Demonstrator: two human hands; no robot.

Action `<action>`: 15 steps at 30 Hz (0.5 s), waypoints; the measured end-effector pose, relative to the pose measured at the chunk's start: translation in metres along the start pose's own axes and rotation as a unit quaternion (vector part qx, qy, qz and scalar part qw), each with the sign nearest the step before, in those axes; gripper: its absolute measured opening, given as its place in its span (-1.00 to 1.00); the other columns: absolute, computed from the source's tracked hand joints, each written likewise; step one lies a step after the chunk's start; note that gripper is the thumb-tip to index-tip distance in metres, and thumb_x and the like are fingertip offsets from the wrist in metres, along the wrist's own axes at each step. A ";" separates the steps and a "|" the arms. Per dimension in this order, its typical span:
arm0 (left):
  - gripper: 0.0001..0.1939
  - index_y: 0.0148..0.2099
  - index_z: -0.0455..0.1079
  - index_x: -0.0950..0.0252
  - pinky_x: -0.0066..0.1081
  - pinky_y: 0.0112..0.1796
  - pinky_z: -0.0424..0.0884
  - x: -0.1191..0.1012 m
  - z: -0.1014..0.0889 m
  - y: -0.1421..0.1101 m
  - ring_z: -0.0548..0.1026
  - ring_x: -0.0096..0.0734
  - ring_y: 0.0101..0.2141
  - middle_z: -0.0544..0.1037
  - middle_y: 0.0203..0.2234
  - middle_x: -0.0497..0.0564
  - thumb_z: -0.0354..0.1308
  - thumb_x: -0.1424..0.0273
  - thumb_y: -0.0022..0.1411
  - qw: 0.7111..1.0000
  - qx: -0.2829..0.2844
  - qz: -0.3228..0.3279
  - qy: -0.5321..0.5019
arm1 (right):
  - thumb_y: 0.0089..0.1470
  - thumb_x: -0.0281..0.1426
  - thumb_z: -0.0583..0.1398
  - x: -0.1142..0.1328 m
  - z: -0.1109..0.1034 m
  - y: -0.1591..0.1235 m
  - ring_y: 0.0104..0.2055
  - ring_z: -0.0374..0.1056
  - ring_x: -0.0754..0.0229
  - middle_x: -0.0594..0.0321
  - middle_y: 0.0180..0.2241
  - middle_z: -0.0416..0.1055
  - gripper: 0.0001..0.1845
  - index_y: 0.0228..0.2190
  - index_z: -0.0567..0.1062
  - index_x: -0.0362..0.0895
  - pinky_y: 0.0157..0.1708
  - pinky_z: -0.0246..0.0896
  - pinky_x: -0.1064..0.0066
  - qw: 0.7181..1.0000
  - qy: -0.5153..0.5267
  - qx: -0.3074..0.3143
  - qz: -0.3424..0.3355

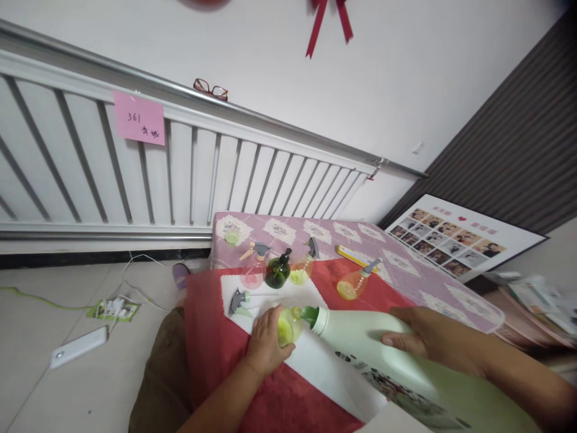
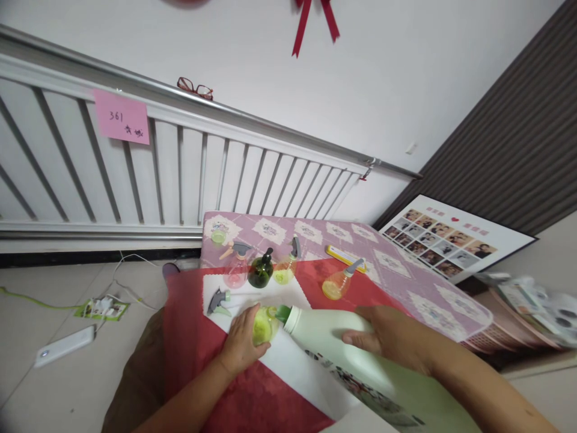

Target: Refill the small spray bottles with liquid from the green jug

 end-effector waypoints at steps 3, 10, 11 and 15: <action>-0.10 0.29 -0.02 0.26 -0.05 0.18 0.13 -0.001 -0.001 0.000 0.23 -0.06 0.17 0.29 0.18 0.17 0.23 0.37 -0.11 1.000 0.001 0.003 0.000 | 0.03 0.14 0.06 0.000 0.000 0.000 -0.33 0.41 0.00 0.11 -0.38 0.51 -0.44 -0.39 0.47 -0.11 -0.35 0.22 0.28 1.000 0.006 0.002 0.006; -0.11 0.29 -0.02 0.26 -0.06 0.18 0.12 -0.002 -0.001 0.000 0.23 -0.05 0.17 0.29 0.18 0.17 0.22 0.35 -0.10 1.000 -0.001 0.006 0.003 | 0.03 0.14 0.06 -0.002 0.002 0.000 -0.31 0.42 -0.01 0.12 -0.36 0.51 -0.44 -0.36 0.47 -0.11 -0.33 0.24 0.27 1.000 0.010 0.005 0.008; -0.10 0.29 -0.02 0.26 -0.06 0.18 0.12 -0.002 -0.001 0.000 0.23 -0.05 0.17 0.29 0.18 0.17 0.23 0.35 -0.10 1.000 -0.001 0.006 0.003 | 0.04 0.14 0.06 -0.002 0.002 0.000 -0.30 0.42 -0.02 0.11 -0.35 0.52 -0.43 -0.35 0.48 -0.11 -0.32 0.24 0.27 1.000 0.011 0.006 0.005; -0.10 0.29 -0.03 0.25 -0.06 0.18 0.13 -0.001 -0.001 0.000 0.23 -0.06 0.18 0.28 0.18 0.16 0.23 0.36 -0.10 1.000 -0.005 0.011 0.006 | 0.07 0.14 0.03 -0.003 0.004 0.001 -0.27 0.43 -0.02 0.10 -0.31 0.52 -0.42 -0.30 0.49 -0.11 -0.30 0.25 0.28 1.000 -0.007 0.012 -0.005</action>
Point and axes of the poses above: each hand's wrist, its own y-axis towards the middle knuckle, its own z-axis out of the palm, x = y × z, the point moved 10 cm from there along y, towards the middle knuckle
